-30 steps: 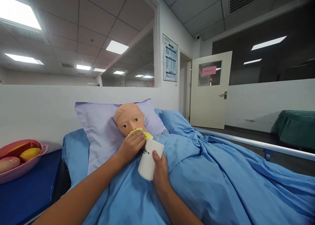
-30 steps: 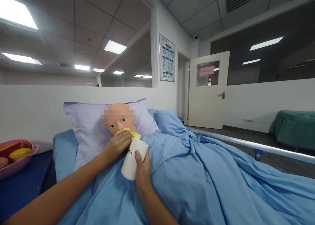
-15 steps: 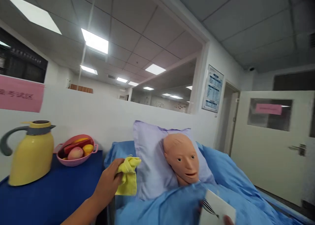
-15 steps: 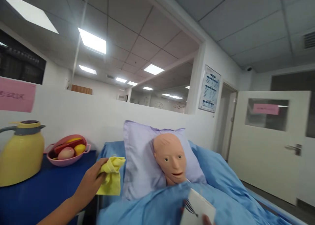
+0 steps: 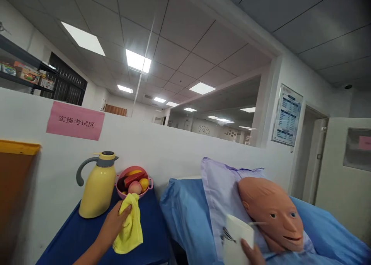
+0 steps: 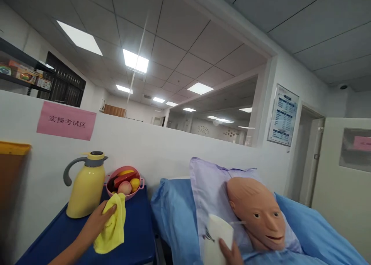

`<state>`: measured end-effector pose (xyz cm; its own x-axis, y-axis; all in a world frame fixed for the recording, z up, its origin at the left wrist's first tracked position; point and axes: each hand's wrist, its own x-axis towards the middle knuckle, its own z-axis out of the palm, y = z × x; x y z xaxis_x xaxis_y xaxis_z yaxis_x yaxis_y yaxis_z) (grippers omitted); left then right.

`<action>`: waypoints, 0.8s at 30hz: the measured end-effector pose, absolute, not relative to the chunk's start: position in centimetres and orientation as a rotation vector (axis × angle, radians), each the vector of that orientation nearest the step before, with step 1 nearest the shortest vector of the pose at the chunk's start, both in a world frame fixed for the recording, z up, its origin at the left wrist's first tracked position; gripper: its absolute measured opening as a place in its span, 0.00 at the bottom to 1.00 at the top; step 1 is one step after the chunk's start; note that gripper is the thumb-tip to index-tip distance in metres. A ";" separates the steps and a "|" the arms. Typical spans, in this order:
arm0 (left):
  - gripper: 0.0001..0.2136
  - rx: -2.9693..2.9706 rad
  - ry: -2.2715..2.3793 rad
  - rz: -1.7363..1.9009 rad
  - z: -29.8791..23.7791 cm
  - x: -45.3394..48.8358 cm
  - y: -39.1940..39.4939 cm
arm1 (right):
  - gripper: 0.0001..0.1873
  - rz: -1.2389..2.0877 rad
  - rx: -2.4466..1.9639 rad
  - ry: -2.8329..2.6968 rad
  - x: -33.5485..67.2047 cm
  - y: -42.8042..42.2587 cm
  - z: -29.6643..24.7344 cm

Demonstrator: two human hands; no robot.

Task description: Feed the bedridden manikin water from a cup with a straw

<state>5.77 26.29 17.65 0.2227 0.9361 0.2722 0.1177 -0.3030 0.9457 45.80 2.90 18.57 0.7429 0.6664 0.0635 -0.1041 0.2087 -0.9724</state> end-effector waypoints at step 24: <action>0.22 2.186 1.444 0.760 9.7 3.4 33.9 | 0.31 0.654 -1.017 -0.733 23.2 25.6 10.4</action>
<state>3.44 33.86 9.68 0.3145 0.9246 0.2151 0.7004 -0.3789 0.6049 23.18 25.60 10.39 0.5930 0.7714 0.2309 -0.1424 0.3827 -0.9128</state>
